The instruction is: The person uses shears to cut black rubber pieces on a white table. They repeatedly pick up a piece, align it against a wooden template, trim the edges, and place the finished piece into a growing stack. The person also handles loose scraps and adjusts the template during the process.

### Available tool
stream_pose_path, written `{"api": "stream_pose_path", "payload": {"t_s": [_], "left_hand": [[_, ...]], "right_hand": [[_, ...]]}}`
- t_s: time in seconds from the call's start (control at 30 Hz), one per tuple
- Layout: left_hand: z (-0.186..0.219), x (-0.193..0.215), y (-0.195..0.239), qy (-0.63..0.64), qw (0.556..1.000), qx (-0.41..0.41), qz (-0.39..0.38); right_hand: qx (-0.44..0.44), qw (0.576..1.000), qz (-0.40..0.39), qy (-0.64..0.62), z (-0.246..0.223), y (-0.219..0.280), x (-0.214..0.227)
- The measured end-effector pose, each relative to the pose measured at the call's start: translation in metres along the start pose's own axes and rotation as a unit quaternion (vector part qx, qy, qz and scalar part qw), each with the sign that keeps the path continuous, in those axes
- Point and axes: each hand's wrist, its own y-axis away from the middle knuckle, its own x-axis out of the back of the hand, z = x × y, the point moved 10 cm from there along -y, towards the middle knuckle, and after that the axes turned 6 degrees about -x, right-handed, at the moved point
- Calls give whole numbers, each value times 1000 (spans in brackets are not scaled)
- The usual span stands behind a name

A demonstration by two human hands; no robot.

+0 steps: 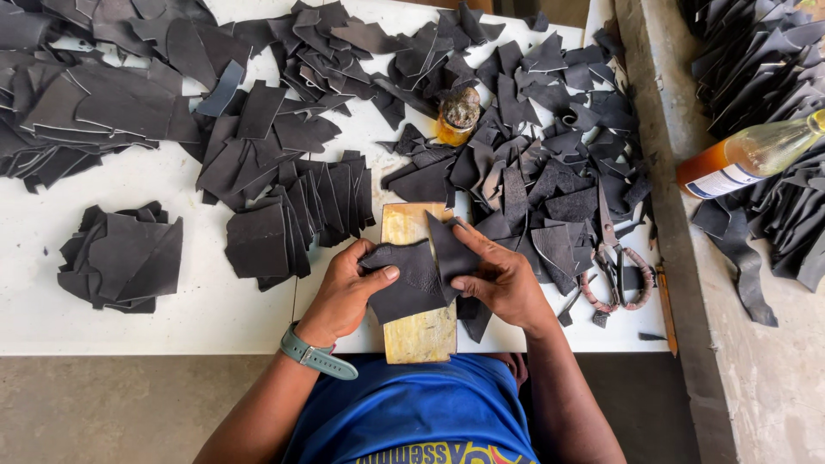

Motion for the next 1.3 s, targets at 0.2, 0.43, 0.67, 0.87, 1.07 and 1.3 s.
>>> {"api": "stream_pose_path", "payload": {"t_s": [0.2, 0.43, 0.67, 0.87, 1.07, 1.3], "left_hand": [[0, 2, -1, -19, 1000, 0, 5], [-1, 3, -2, -28, 1000, -1, 7], [8, 6, -7, -42, 999, -27, 13], [8, 8, -7, -59, 998, -27, 25], [12, 7, -6, -78, 996, -26, 29], [6, 4, -11, -62, 997, -19, 33]], "right_hand": [[2, 993, 5, 116, -10, -3, -3], [8, 996, -15, 86, -6, -2, -6], [24, 999, -21, -23, 12, 1, 9], [58, 992, 40, -101, 12, 5, 45], [29, 990, 107, -82, 26, 3, 67], [-66, 919, 116, -371, 66, 2, 74]]}}
